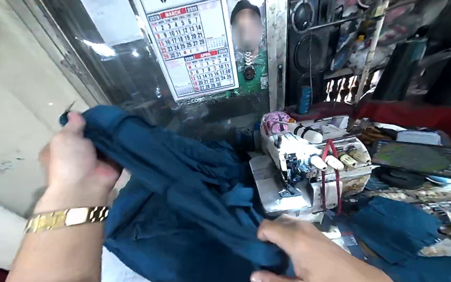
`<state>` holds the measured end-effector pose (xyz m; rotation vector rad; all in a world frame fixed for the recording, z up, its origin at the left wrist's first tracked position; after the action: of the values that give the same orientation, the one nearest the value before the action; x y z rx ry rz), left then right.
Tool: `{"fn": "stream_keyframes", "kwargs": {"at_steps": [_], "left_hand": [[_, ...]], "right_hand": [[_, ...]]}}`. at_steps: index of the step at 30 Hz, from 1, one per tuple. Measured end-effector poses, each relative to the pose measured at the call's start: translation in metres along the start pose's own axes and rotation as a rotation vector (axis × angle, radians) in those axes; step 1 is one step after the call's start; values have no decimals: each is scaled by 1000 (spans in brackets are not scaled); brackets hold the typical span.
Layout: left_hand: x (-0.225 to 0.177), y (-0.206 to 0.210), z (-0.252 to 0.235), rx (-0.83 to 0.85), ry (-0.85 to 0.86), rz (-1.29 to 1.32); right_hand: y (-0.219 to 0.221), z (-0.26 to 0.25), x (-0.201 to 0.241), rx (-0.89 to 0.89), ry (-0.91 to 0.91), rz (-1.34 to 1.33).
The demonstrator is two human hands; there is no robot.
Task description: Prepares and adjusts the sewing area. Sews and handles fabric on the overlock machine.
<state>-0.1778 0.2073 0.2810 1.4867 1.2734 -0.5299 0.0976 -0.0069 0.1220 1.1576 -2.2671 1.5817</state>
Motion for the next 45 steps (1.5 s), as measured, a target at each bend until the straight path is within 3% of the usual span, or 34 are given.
{"fn": "stream_keyframes", "kwargs": {"at_steps": [3, 6, 11, 13, 15, 17, 20, 24, 26, 28, 31, 34, 39, 42, 45], "left_hand": [[31, -81, -42, -28, 1, 48], [54, -141, -72, -124, -4, 15], [73, -187, -63, -212, -124, -364], [72, -201, -45, -143, -251, -746], [68, -212, -27, 35, -304, -1227], [66, -220, -14, 266, -101, -1530], [73, -160, 42, 555, 260, -1407], [108, -46, 159, 1111, 336, -1017], [132, -12, 210, 1382, 355, -981], [151, 2, 238, 1516, 392, -999], [146, 0, 245, 1479, 323, -896], [130, -12, 246, 1368, 196, -835], [89, -35, 209, 1272, 269, -906], [63, -32, 175, 1083, 403, -1076], [100, -16, 153, 873, 530, -1195]], "right_hand": [[8, 29, -20, 233, 88, 236], [-5, 55, -39, 258, 146, 346], [-42, 78, -61, -205, 243, 556], [-43, 95, -57, -147, 339, 286], [-32, 115, -54, 4, 439, -249], [-14, 132, -56, 6, 438, -684], [-2, 144, -60, 65, 342, -907], [-13, 141, -52, 12, 341, -672], [-26, 141, -43, 8, 336, -513], [-36, 146, -34, 34, 338, -348], [-40, 157, -24, 79, 462, -70], [-20, 161, -33, 95, 522, -3], [-5, 145, -36, 81, 421, -45], [8, 131, -45, 3, 423, -146], [31, 122, -59, -124, 550, -485]]}}
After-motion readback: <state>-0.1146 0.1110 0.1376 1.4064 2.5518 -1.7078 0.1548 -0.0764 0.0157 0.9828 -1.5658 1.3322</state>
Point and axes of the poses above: each hand's wrist, its own z-axis away from the middle knuckle, its own y-axis out of the palm, x = y × z, the point moved 1 cm from there along -z, towards the middle knuckle, and after that the axes turned 3 degrees about z, right-handed, at the moved point
